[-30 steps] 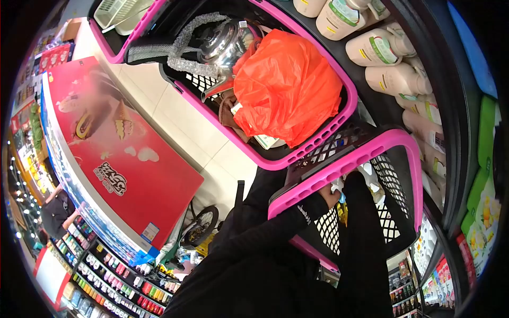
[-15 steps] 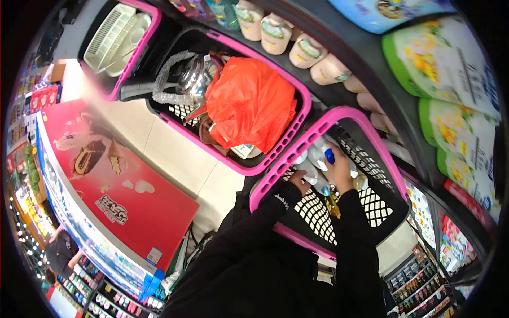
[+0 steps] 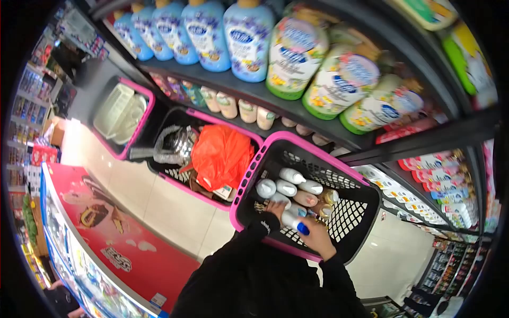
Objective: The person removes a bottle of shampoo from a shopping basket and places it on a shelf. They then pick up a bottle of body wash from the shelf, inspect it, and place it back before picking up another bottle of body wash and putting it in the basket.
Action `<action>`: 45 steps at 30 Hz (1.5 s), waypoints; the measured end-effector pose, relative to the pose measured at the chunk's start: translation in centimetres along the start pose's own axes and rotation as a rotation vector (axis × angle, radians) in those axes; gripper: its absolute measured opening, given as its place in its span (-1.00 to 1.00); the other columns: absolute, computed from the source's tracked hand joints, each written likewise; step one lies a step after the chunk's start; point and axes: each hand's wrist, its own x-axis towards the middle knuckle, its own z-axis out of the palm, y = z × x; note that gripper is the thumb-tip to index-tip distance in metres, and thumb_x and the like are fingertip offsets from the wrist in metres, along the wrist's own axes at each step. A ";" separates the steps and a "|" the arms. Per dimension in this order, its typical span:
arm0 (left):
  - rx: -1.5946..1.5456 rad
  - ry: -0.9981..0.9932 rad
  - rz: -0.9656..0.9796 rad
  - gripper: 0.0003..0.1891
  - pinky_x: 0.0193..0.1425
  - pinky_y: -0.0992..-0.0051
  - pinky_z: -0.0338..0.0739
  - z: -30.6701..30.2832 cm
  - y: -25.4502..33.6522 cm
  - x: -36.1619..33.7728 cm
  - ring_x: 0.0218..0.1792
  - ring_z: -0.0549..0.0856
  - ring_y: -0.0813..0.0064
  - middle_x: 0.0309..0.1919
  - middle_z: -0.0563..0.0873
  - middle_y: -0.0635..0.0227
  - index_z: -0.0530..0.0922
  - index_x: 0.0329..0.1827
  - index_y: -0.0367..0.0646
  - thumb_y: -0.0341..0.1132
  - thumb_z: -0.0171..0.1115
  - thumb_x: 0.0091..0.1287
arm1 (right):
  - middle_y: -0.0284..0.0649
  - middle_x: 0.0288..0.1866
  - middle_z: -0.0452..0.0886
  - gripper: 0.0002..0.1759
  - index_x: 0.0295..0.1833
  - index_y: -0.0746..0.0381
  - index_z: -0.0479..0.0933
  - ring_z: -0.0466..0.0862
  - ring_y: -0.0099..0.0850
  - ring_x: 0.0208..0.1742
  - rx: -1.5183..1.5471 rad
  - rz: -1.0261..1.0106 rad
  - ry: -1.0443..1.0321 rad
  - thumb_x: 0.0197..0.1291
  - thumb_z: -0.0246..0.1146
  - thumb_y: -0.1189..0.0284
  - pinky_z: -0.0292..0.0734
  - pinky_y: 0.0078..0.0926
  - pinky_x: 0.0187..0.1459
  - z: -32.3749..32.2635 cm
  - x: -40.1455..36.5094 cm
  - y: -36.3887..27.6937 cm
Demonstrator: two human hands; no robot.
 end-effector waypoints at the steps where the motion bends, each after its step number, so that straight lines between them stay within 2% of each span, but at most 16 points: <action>1: 0.005 -0.009 0.143 -0.14 0.30 0.19 0.16 0.8 -0.5 -0.6 0.25 0.25 0.07 0.20 0.33 0.17 0.23 0.23 0.02 -0.20 0.40 -0.26 | -0.08 -0.15 0.53 -0.56 -0.03 0.18 0.43 0.56 -0.09 -0.17 0.029 -0.069 0.017 -0.13 0.26 0.47 0.48 -0.33 -0.18 -0.3 -1.2 -0.7; 3: -0.035 0.052 0.386 -0.26 0.24 0.17 0.22 1.0 0.0 -2.7 0.15 0.38 0.12 0.06 0.48 0.19 0.37 0.12 -0.01 -0.17 0.40 -0.26 | -0.08 -0.15 0.53 -0.57 -0.03 0.18 0.43 0.56 -0.10 -0.17 0.018 -0.078 -0.049 -0.13 0.25 0.46 0.47 -0.32 -0.16 -0.5 -3.4 -1.5; 5: -0.205 0.067 0.465 -0.37 0.12 0.23 0.34 0.9 1.0 -4.8 0.02 0.50 0.12 -0.06 0.55 0.09 0.46 0.00 -0.10 -0.13 0.39 -0.22 | -0.09 -0.14 0.53 -0.58 -0.03 0.18 0.42 0.55 -0.11 -0.16 -0.018 -0.055 -0.131 -0.11 0.22 0.47 0.47 -0.32 -0.15 -1.6 -5.0 -3.3; 11: -0.092 0.142 0.506 -0.41 0.07 0.30 0.38 -0.6 5.3 -8.3 -0.01 0.53 0.19 -0.09 0.58 0.20 0.49 -0.02 -0.09 -0.12 0.42 -0.19 | -0.10 -0.14 0.52 -0.58 -0.04 0.20 0.42 0.56 -0.13 -0.22 -0.142 -0.269 -0.009 -0.16 0.16 0.53 0.48 -0.28 -0.24 -3.6 -8.0 -5.4; 13: -0.255 0.169 0.538 -0.38 0.10 0.30 0.36 -0.6 6.3 -9.0 0.01 0.52 0.18 -0.05 0.57 0.19 0.47 0.00 -0.12 -0.14 0.43 -0.19 | -0.11 -0.18 0.51 -0.65 -0.11 0.22 0.42 0.55 -0.10 -0.19 -0.189 -0.268 -0.083 -0.14 0.18 0.52 0.45 -0.27 -0.19 -3.9 -8.8 -5.9; 15: -0.265 0.145 0.583 -0.39 0.11 0.34 0.38 1.1 4.5 -8.3 -0.01 0.55 0.23 -0.07 0.58 0.19 0.46 0.02 -0.13 -0.18 0.43 -0.17 | -0.10 -0.18 0.51 -0.58 -0.05 0.22 0.39 0.54 -0.11 -0.18 -0.229 -0.303 -0.022 -0.14 0.17 0.53 0.46 -0.27 -0.22 -4.3 -9.7 -6.8; 16: -0.385 0.118 0.433 -0.42 0.09 0.41 0.41 -1.7 8.3 -11.5 -0.04 0.58 0.31 -0.10 0.59 0.21 0.46 0.00 -0.13 -0.22 0.44 -0.14 | -0.09 -0.20 0.51 -0.56 -0.02 0.21 0.36 0.54 -0.11 -0.19 -0.216 -0.295 -0.012 -0.14 0.17 0.52 0.46 -0.28 -0.23 -5.0 -10.4 -7.8; 17: -0.362 0.127 0.444 -0.42 0.09 0.41 0.41 -1.8 8.5 -11.9 -0.04 0.58 0.31 -0.10 0.59 0.21 0.46 0.00 -0.13 -0.22 0.44 -0.14 | -0.09 -0.21 0.51 -0.53 0.00 0.21 0.33 0.54 -0.11 -0.19 -0.205 -0.288 -0.006 -0.14 0.17 0.52 0.47 -0.28 -0.25 -5.7 -11.1 -8.6; 18: -0.420 0.128 0.518 -0.44 0.06 0.43 0.44 -1.8 9.1 -12.4 -0.05 0.59 0.35 -0.11 0.60 0.22 0.47 -0.01 -0.13 -0.22 0.44 -0.13 | -0.06 -0.21 0.52 -0.46 -0.01 0.27 0.28 0.58 -0.16 -0.22 -0.235 -0.357 0.026 -0.19 0.27 0.45 0.49 -0.30 -0.26 -6.4 -11.7 -9.2; 19: -0.479 0.128 0.594 -0.46 0.02 0.46 0.46 -2.2 9.7 -12.9 -0.06 0.60 0.40 -0.12 0.60 0.23 0.47 -0.02 -0.13 -0.23 0.43 -0.11 | -0.06 -0.21 0.52 -0.46 -0.01 0.27 0.28 0.58 -0.16 -0.22 -0.239 -0.369 0.045 -0.19 0.27 0.45 0.49 -0.30 -0.26 -6.9 -12.2 -9.6; 25: -0.443 0.049 0.698 -0.52 -0.03 0.46 0.49 -3.3 10.6 -14.0 -0.10 0.61 0.44 -0.17 0.62 0.27 0.49 -0.07 -0.13 -0.25 0.42 -0.09 | -0.11 -0.24 0.51 -0.63 -0.10 0.22 0.34 0.56 -0.15 -0.23 -0.119 -0.400 0.042 -0.02 0.21 0.33 0.45 -0.30 -0.27 -8.8 -14.6 -13.0; 29: -0.419 -0.015 0.722 -0.53 -0.03 0.47 0.49 -3.9 9.9 -14.7 -0.12 0.62 0.46 -0.19 0.63 0.28 0.49 -0.07 -0.13 -0.25 0.42 -0.08 | -0.15 -0.20 0.52 -0.57 -0.04 0.20 0.38 0.55 -0.15 -0.19 -0.022 -0.368 0.125 -0.09 0.25 0.34 0.46 -0.32 -0.21 -8.5 -14.6 -14.0; 37: -0.503 -0.209 0.705 -0.56 -0.04 0.48 0.49 -5.0 6.2 -16.0 -0.17 0.64 0.48 -0.24 0.65 0.31 0.50 -0.11 -0.13 -0.25 0.42 -0.07 | -0.13 -0.25 0.52 -0.57 -0.11 0.21 0.41 0.56 -0.15 -0.22 0.094 -0.256 0.359 -0.12 0.32 0.29 0.45 -0.37 -0.22 -6.3 -13.0 -18.8; 39: -0.547 -0.220 0.638 -0.56 -0.05 0.48 0.50 -9.2 8.0 -19.2 -0.18 0.64 0.47 -0.24 0.65 0.31 0.50 -0.12 -0.14 -0.26 0.41 -0.08 | -0.16 -0.19 0.51 -0.57 -0.12 0.21 0.41 0.55 -0.17 -0.21 0.101 -0.234 0.373 -0.13 0.34 0.31 0.45 -0.38 -0.21 -5.3 -12.4 -20.0; 41: -0.506 -0.236 0.693 -0.56 -0.06 0.49 0.50 -9.9 7.3 -19.4 -0.20 0.65 0.47 -0.25 0.65 0.31 0.50 -0.11 -0.14 -0.27 0.41 -0.09 | -0.15 -0.14 0.46 -0.54 -0.05 0.22 0.37 0.52 -0.14 -0.18 0.157 -0.213 0.367 -0.12 0.31 0.36 0.43 -0.32 -0.21 -4.5 -12.3 -20.9; 45: -0.500 -0.346 0.643 -0.62 -0.13 0.51 0.51 -12.7 9.2 -21.2 -0.25 0.65 0.47 -0.31 0.65 0.32 0.52 -0.16 -0.12 -0.29 0.39 -0.08 | -0.17 -0.13 0.45 -0.52 -0.02 0.20 0.37 0.53 -0.13 -0.20 0.170 -0.100 0.483 -0.11 0.32 0.35 0.45 -0.35 -0.24 -2.9 -13.4 -21.6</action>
